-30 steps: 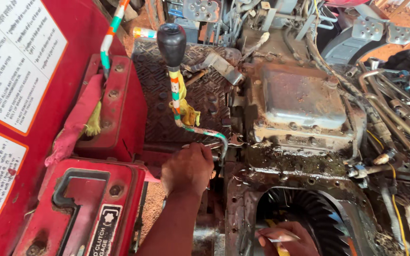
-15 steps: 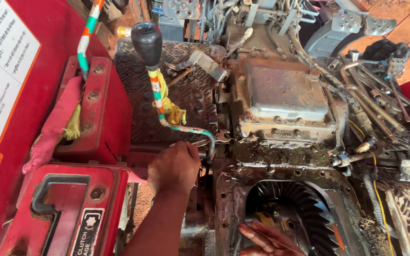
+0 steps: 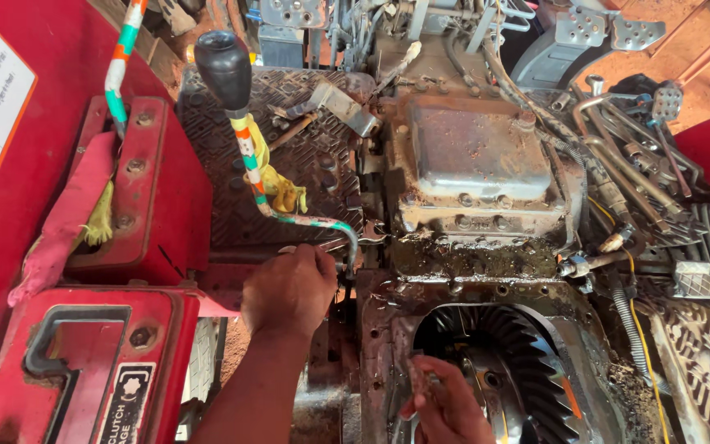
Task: The person uses a wrench to tighten a bolt on a red tractor engine. They repeatedly adjust the wrench and apply force to secure the component while the camera shakes significantly.
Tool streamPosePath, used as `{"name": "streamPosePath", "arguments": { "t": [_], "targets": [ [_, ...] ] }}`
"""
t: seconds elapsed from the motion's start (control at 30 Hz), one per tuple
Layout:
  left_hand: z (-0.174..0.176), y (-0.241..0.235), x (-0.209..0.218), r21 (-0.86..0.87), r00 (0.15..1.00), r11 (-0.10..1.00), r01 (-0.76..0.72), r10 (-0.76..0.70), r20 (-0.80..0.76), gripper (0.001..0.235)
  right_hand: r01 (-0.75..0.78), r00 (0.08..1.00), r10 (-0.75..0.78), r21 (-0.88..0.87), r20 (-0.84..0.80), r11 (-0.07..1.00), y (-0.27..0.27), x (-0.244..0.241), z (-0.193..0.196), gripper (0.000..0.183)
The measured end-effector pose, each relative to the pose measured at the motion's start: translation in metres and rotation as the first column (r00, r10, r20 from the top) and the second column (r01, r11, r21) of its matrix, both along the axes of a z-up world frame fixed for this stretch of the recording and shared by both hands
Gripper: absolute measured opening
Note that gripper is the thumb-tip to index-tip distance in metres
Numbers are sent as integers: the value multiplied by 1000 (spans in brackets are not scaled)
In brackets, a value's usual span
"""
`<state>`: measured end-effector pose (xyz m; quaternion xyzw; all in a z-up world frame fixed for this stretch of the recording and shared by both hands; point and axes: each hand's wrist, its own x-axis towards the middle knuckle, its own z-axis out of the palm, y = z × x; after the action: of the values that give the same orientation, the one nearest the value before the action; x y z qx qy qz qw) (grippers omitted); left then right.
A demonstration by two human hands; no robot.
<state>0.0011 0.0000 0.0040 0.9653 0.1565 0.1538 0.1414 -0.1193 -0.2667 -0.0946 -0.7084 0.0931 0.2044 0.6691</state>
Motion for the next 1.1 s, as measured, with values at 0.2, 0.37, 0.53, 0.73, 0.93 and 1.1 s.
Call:
{"name": "streamPosePath", "arguments": {
  "t": [0.2,0.37,0.53,0.73,0.93,1.1],
  "targets": [
    [1,-1,-1,23,1000,999,-23,23,10,37,-177,974,224,-570,13,802,34,17,62,50],
    [-3,0,0,-28,999,999,-41,41,-6,37,-276,959,173,-615,-223,739,50,17,101,48],
    [-1,1,1,-38,999,999,-34,33,-37,37,-181,983,134,-557,-124,811,60,27,110,53],
    [2,1,0,-74,993,996,-59,51,-108,38,-265,939,326,-829,-107,493,56,22,105,52],
    [6,2,1,-71,992,996,-50,41,-119,39,-309,914,354,-909,-201,281,58,11,106,57],
    [4,1,-2,-93,990,995,-42,28,-142,39,-198,914,402,-926,-55,323,62,27,121,43]
  ]
}}
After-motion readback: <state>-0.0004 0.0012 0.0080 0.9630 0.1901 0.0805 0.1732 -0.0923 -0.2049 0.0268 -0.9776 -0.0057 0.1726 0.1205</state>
